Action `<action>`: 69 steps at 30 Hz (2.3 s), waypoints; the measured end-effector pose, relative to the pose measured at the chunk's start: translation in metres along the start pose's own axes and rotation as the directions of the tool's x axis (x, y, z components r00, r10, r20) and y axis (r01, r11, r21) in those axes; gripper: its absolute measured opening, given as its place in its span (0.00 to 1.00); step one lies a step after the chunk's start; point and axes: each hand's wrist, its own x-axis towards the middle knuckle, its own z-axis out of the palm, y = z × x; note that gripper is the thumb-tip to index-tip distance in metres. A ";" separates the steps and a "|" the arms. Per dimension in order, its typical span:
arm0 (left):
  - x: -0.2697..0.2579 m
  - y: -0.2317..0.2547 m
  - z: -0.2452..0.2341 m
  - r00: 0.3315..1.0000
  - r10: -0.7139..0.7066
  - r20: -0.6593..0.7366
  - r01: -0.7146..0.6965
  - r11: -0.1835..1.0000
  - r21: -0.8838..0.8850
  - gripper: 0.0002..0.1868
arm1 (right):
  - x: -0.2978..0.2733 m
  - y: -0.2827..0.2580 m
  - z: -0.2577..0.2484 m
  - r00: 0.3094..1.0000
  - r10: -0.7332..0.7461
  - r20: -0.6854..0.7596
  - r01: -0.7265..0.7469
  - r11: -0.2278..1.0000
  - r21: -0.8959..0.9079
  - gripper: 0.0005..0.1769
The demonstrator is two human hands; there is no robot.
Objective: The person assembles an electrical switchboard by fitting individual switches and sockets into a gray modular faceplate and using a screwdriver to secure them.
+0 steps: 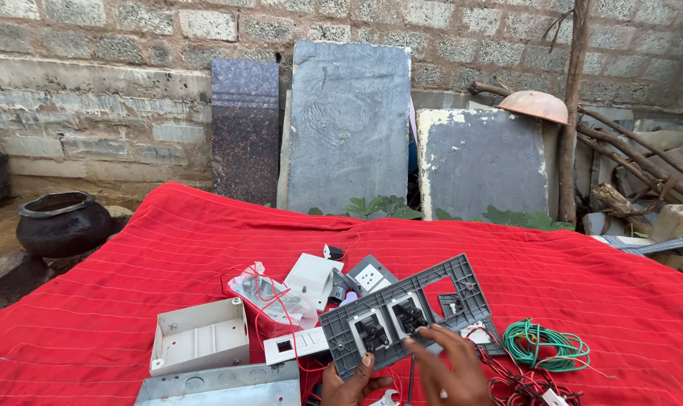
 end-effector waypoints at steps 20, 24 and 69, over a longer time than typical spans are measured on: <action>-0.018 0.000 0.022 0.981 0.094 0.172 -0.109 0.991 0.078 0.37 | -0.034 0.012 0.045 0.973 0.004 -0.231 -0.053 0.977 -0.207 0.25; -0.020 0.004 0.023 0.983 0.096 0.159 -0.104 0.993 0.046 0.42 | -0.035 0.020 0.046 0.957 -0.070 -0.282 0.009 0.977 -0.213 0.26; 0.017 0.065 -0.005 0.986 0.105 0.133 -0.106 0.994 0.001 0.28 | 0.010 0.069 0.075 0.522 0.715 0.465 -0.360 -0.310 0.880 0.23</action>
